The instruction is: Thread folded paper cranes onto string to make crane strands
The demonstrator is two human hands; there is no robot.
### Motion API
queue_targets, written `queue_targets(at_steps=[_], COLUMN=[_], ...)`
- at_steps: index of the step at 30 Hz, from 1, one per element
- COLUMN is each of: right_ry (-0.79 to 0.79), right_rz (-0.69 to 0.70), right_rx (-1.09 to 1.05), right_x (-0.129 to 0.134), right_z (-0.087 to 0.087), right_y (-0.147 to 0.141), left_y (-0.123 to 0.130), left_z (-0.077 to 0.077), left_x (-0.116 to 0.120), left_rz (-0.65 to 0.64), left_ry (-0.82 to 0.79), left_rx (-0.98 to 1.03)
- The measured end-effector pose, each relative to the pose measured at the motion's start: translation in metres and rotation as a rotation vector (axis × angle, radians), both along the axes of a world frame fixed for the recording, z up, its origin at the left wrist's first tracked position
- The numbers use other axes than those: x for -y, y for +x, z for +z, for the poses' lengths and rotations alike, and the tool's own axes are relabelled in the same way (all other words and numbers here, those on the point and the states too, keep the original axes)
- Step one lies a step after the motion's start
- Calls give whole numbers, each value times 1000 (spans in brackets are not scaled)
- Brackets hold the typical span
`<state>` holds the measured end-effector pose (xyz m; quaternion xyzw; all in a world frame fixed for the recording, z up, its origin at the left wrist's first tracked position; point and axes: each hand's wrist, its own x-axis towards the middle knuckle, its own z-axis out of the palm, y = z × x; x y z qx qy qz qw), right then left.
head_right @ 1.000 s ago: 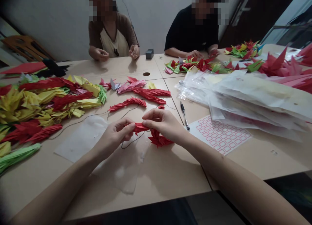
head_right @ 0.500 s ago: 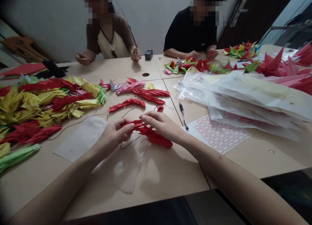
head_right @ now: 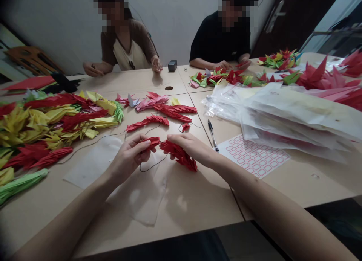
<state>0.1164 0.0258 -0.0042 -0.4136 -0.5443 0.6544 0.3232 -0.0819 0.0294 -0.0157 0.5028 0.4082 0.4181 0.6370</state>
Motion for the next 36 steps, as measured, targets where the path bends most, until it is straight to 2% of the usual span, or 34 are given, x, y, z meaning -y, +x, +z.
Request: queue_targets(at_steps=[7,11,16,22,29,36], right_ry=[76,102,155,176,162,275], right_rz=[-15,16,-82,-104,-123,-136], right_rx=[90,70,65,15,-62,-22], right_x=[-2,-2,-1,0,0,0], right_z=[0,3,3,8,4,3], right_y=[2,1,0,-1,-3,-4], left_y=[1,1,1,0,0,-2], left_z=[3,3,2,3,3,1], left_x=[3,4,2,2,1,3], left_rz=[15,30,78,107,101,79], left_ry=[-26,-17,4,8,6,140], left_rx=[-13,-13,8,37,60,-68])
